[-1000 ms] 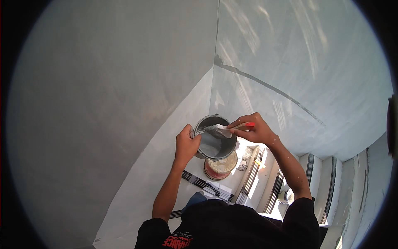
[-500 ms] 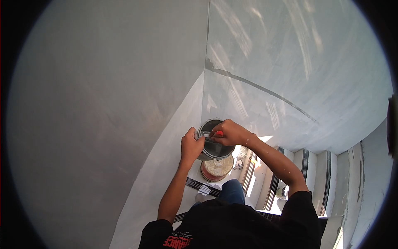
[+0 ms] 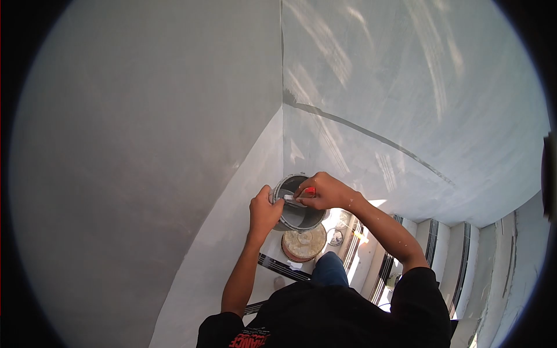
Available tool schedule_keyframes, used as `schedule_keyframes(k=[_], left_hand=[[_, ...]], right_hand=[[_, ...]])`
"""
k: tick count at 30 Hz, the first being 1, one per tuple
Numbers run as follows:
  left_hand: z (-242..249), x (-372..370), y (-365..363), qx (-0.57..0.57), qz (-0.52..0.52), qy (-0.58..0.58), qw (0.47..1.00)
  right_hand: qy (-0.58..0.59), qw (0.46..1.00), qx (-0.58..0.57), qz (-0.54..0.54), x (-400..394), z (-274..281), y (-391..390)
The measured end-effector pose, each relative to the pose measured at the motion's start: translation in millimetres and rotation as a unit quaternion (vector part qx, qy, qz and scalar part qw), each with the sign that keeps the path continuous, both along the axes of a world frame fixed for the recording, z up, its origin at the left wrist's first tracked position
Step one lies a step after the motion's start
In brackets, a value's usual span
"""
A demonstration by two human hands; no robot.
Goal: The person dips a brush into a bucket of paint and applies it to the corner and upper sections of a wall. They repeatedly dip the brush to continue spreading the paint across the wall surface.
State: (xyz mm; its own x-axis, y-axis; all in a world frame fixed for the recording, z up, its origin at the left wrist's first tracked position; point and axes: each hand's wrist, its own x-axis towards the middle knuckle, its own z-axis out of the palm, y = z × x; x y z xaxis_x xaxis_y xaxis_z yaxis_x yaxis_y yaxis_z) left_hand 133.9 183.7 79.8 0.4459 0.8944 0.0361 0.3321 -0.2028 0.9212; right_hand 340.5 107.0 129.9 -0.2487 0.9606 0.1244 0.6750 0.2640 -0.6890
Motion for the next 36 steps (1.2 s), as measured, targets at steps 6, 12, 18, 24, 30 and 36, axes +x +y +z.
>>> schedule_keyframes(k=[6, 12, 18, 24, 30, 36], left_hand=[[-7.0, 50.8, 7.0, 0.023, 0.033, 0.032, 0.999], [17.9, 86.3, -3.5, -0.045, 0.105, -0.005, 0.993], [40.4, 87.8, -1.4, -0.051, 0.14, -0.011, 0.989], [62.6, 78.1, 2.6, -0.03, 0.134, -0.023, 0.99], [75.4, 67.8, 7.4, -0.008, 0.134, -0.026, 0.991], [73.9, 57.4, 16.0, -0.019, 0.142, -0.032, 0.989]], right_hand=[[-0.043, 0.997, 0.062, 0.028, 55.2, -14.4, 14.5], [0.008, 0.997, -0.004, 0.081, 98.3, 7.7, 34.0], [0.021, 0.993, 0.008, 0.115, 110.8, 44.6, 47.1], [-0.01, 0.992, 0.056, 0.11, 93.2, 60.6, 54.4], [0.008, 0.992, 0.064, 0.111, 82.1, 73.9, 62.5], [0.01, 0.99, 0.062, 0.127, 72.5, 73.8, 74.0]])
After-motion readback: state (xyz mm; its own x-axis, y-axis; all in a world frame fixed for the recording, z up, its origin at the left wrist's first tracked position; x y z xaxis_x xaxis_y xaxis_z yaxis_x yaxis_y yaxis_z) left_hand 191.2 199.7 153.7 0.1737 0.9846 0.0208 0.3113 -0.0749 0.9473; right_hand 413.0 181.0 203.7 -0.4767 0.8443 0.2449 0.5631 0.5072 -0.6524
